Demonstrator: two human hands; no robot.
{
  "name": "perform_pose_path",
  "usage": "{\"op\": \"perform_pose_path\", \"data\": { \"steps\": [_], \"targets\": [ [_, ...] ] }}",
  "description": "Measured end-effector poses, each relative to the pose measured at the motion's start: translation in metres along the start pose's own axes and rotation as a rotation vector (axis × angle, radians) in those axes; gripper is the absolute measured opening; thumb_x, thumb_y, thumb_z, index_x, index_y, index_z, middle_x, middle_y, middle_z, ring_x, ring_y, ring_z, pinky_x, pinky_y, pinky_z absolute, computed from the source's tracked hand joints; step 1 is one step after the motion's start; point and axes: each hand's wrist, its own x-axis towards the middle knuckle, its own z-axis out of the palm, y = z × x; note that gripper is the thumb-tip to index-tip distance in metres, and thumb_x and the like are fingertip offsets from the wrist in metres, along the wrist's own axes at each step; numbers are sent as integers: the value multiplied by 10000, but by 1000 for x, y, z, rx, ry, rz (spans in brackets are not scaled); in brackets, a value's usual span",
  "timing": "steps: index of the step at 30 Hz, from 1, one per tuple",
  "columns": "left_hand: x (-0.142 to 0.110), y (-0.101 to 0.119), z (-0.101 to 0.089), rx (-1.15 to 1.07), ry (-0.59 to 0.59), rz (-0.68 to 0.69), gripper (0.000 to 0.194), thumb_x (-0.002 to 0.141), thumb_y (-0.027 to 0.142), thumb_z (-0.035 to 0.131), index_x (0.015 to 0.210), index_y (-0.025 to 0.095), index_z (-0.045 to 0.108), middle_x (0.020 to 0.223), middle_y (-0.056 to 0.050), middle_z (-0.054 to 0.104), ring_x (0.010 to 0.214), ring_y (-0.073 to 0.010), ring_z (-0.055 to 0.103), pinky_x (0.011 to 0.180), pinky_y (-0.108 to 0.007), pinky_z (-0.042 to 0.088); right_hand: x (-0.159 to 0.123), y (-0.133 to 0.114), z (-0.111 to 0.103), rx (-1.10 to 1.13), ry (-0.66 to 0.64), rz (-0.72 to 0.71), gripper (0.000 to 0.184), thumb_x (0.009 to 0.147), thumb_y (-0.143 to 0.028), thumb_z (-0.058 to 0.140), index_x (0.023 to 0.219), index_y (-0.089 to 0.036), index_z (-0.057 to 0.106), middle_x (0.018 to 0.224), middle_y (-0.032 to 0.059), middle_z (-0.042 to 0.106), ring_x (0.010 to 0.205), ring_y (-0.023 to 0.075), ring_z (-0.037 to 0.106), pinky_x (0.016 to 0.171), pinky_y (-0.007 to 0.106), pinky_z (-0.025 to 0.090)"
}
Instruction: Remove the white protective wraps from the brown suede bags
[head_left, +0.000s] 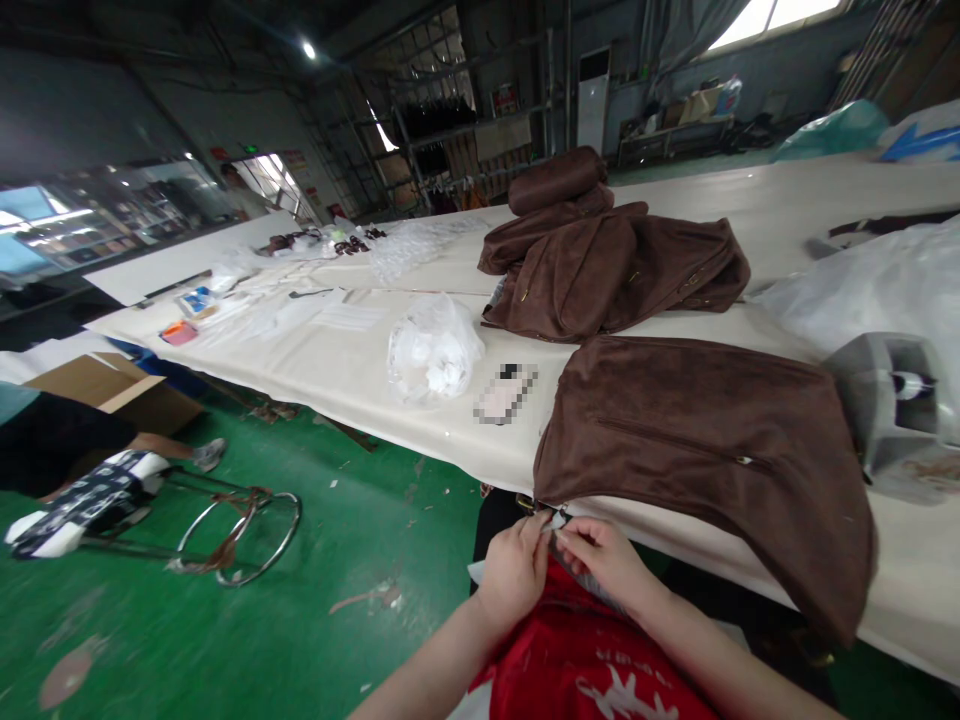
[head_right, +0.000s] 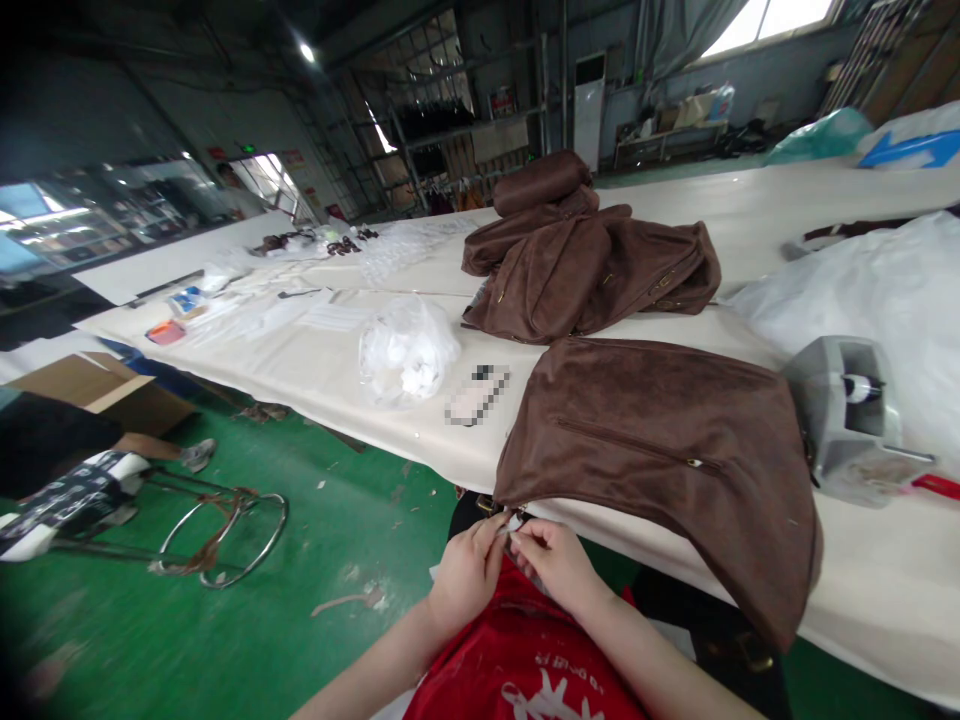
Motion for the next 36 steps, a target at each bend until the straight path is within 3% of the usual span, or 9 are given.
{"op": "perform_pose_path", "data": {
  "steps": [5, 10, 13, 15, 19, 24, 29, 33, 36],
  "targets": [
    [-1, 4, 4, -98, 21, -157, 165, 933, 207, 368, 935, 202, 533, 769, -38, 646, 694, -175, 624, 661, -272, 461, 1, 4, 7, 148, 42, 23, 368, 729, -533, 636, 639, -179, 596, 554, -17, 580, 486, 109, 489, 519, 247, 391],
    [7, 11, 2, -242, 59, -231, 192, 922, 231, 375, 873, 202, 558, 753, -34, 628, 690, -163, 583, 667, -268, 409, 4, 6, 7, 188, 78, 25, 379, 698, -549, 669, 636, -180, 607, 556, -14, 583, 498, 113, 489, 529, 254, 391],
    [14, 12, 2, -567, 30, -368, 222, 881, 308, 447, 719, 185, 537, 627, -4, 563, 583, -124, 507, 596, -237, 374, 5, 11, 5, 195, 60, 36, 400, 700, -577, 664, 656, -182, 620, 559, -14, 584, 502, 114, 480, 525, 256, 383],
    [16, 11, 2, -857, -64, -527, 282, 824, 411, 514, 660, 183, 493, 505, 40, 459, 448, -84, 377, 480, -215, 289, 5, 14, 5, 183, 37, 47, 413, 705, -592, 658, 664, -182, 626, 545, -17, 575, 495, 113, 468, 511, 254, 369],
    [17, 10, -4, -1276, -259, -722, 355, 693, 494, 641, 736, 172, 500, 470, 94, 392, 351, -24, 182, 406, -207, 91, 7, 16, 5, 164, 6, 69, 434, 710, -605, 658, 648, -177, 617, 518, -19, 562, 484, 116, 469, 502, 253, 356],
    [17, 6, -15, -1436, -330, -761, 283, 678, 388, 671, 755, 152, 535, 468, 94, 384, 329, -10, 172, 382, -198, 46, 12, 17, 5, 235, -3, 82, 460, 689, -623, 674, 678, -166, 620, 519, -28, 544, 470, 108, 452, 493, 245, 339],
    [19, 2, -15, -1632, -573, -774, 142, 678, 267, 610, 735, 158, 540, 425, 98, 342, 306, -24, 160, 353, -181, 75, 12, 12, 8, 266, -51, 24, 460, 722, -638, 640, 696, -178, 626, 634, -5, 590, 594, 143, 528, 600, 266, 414],
    [20, 5, -10, -1441, -657, -746, 265, 749, 369, 499, 666, 134, 589, 405, 8, 484, 300, -87, 366, 343, -195, 240, 8, 6, 13, 364, -76, 15, 439, 753, -597, 640, 855, -172, 681, 757, 34, 656, 766, 199, 617, 803, 328, 458],
    [23, 1, -24, -1202, -732, -541, 458, 820, 506, 470, 704, 102, 654, 565, -89, 647, 479, -157, 587, 487, -246, 435, 6, 4, 14, 513, -94, 66, 446, 746, -583, 657, 850, -150, 684, 635, 22, 622, 617, 188, 602, 696, 337, 471]
  ]
}}
